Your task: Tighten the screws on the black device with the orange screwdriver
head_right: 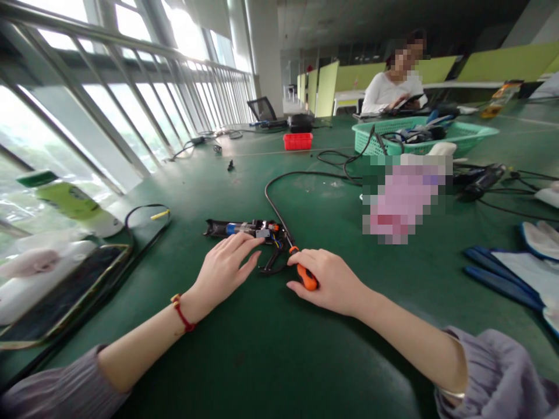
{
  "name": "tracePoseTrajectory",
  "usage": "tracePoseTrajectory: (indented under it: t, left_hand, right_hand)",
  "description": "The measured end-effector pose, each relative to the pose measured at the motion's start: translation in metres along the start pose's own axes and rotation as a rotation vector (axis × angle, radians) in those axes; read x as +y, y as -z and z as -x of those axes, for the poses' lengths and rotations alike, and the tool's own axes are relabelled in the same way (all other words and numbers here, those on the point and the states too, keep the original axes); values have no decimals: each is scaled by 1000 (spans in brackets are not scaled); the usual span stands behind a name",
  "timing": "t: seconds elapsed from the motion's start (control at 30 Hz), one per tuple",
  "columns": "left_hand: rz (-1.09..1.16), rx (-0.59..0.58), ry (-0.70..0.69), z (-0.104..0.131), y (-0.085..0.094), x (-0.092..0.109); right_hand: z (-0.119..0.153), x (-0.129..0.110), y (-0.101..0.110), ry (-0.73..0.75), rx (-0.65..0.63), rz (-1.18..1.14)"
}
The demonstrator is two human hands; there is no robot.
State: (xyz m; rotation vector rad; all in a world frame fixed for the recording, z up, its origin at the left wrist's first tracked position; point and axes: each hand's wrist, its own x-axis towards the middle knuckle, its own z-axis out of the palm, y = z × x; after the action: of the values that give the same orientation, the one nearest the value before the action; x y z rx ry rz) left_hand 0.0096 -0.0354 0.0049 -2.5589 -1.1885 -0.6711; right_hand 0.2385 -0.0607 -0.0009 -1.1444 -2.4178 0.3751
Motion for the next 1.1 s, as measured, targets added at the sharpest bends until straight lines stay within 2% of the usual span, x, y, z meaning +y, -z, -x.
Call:
tracePoseTrajectory:
  t: [0.17, 0.37, 0.5, 0.73, 0.87, 1.0, 1.1]
  left_hand:
    - [-41, -157, -45, 8, 2, 7]
    - [-74, -247, -63, 9, 5, 9]
    - [-51, -278, -48, 8, 6, 9]
    - [202, -131, -2, 6, 3, 8]
    - [342, -1, 48, 3, 1, 5]
    - [330, 125, -13, -4, -4, 0]
    - [250, 168, -57, -14, -10, -5]
  right_hand:
    - [0, 3, -2, 13, -1, -15]
    - [-4, 5, -1, 29, 9, -38]
    - [-11, 7, -1, 101, 12, -5]
    - [-22, 14, -2, 225, 46, 54]
    - [-31, 19, -1, 315, 94, 86]
    - [-41, 21, -3, 390, 149, 115]
    - [-45, 21, -5, 471, 198, 151]
